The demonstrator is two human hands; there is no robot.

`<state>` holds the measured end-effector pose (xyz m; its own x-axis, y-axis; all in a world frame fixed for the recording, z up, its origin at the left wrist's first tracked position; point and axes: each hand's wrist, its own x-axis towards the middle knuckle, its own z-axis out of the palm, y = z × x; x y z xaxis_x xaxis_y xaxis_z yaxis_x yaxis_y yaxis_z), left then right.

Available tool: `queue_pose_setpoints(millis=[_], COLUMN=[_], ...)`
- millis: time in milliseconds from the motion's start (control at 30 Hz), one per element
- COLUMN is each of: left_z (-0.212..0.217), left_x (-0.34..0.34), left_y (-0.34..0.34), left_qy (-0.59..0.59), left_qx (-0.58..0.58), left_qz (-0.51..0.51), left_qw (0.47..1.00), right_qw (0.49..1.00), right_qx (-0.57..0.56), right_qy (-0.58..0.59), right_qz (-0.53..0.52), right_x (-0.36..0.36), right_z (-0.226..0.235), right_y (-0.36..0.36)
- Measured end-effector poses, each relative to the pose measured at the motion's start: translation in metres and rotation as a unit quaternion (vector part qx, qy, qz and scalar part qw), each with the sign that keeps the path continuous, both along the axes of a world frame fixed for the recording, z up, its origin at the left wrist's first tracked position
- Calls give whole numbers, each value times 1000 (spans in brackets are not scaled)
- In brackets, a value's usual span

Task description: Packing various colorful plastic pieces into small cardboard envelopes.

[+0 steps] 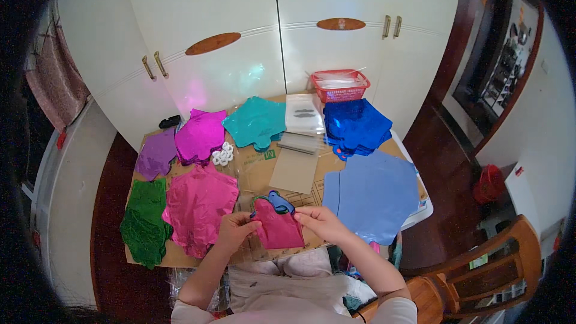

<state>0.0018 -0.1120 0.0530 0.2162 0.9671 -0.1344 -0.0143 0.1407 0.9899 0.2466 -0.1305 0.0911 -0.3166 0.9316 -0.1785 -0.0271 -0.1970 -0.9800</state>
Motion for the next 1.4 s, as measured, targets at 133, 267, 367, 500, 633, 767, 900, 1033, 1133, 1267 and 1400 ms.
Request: queue_pose_setpoints(millis=[133, 267, 367, 500, 633, 767, 900, 1033, 1133, 1267, 1400], left_z=[6, 6, 6, 2, -8, -7, 0, -22, -32, -31, -40], left_x=[3, 6, 8, 6, 1, 2, 8, 7, 4, 5, 3], left_y=[-2, -2, -3, -1, 5, 11, 20, 37, 49, 63, 70], left_qy=[-7, 16, 33, 39, 37, 48, 66, 92, 117, 162, 235], left_qx=[-6, 18, 45, 56, 52, 27, -4, -5, -11, -16, 46], left_qz=[-3, -1, 13, 22, 11, -16, -42, -75, -98, -98, -103], left_qw=[1000, 1000, 998, 997, 998, 998, 997, 993, 988, 982, 965], right_qw=[998, 992, 967, 953, 973, 974, 973, 997, 996, 994, 959], right_qx=[56, 98, 171, 218, 163, 157, 146, -2, -79, -38, 139], right_qy=[35, -10, -43, -124, -78, -73, 13, -8, -22, -96, -248], right_qz=[-1, -81, -182, -169, -146, -149, -176, -75, 38, 28, 17], right_x=[4, -3, -18, -20, -17, -18, -16, -5, 7, 7, 1], right_z=[-20, -44, -50, -45, -55, -61, -69, -60, -64, -69, -86], right_y=[5, 7, 4, 1, 7, 16, 31, 51, 76, 89, 92])
